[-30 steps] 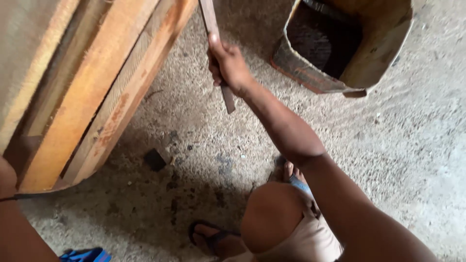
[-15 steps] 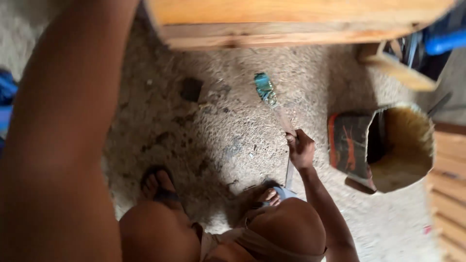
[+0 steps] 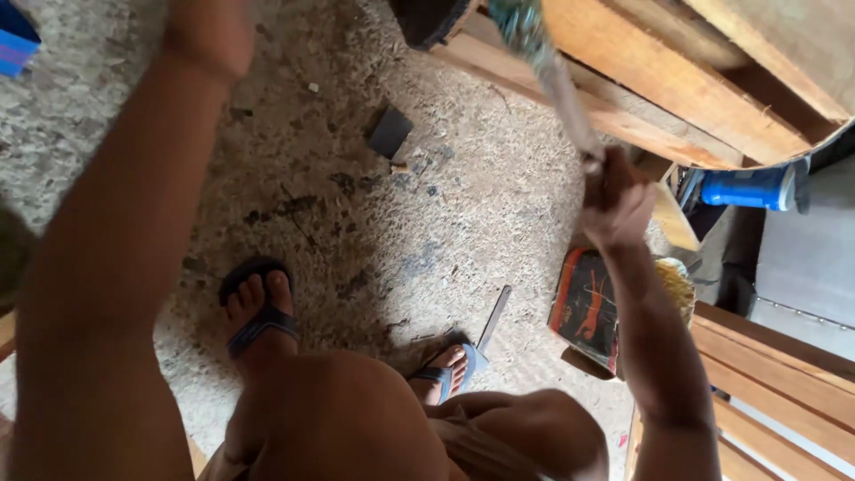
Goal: The person sits on the workshop floor beside a slatted wooden furniture frame, dips a long-handled brush into a can of liquid, and brushes the liquid onto the wooden slats and edges, working over different sections of the frame.
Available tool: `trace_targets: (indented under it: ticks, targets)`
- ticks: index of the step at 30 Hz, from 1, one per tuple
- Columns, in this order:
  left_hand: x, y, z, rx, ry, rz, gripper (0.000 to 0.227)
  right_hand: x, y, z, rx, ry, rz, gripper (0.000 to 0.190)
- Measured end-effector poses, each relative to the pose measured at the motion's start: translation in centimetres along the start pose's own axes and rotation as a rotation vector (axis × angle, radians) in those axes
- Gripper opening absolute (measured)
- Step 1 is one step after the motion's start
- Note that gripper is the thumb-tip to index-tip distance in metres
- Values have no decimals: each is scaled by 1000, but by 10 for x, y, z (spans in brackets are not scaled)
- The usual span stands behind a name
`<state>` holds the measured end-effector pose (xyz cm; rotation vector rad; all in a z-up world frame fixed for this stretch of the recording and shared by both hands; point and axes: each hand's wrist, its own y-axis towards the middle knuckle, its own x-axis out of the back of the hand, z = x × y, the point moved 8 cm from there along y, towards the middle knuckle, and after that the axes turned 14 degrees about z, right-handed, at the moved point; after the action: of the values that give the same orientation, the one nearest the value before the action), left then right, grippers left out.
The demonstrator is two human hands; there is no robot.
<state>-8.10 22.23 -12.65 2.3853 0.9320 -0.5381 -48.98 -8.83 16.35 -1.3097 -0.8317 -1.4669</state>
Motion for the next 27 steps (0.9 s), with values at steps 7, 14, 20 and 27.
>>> trace_targets:
  ticks: [7,14,20,27]
  targets:
    - [-21,-168,-66,261,221,-370,26,-19,12,-12,-117,-92,180,36]
    - [-60,-266,-58,376,541,-450,19,-35,-3,-42,-78,-140,187,29]
    - [-111,-281,-54,564,719,-175,24,-35,1,-43,-77,-42,100,40]
    - [-153,-312,-64,918,859,166,28,-67,14,-5,-193,-216,192,39]
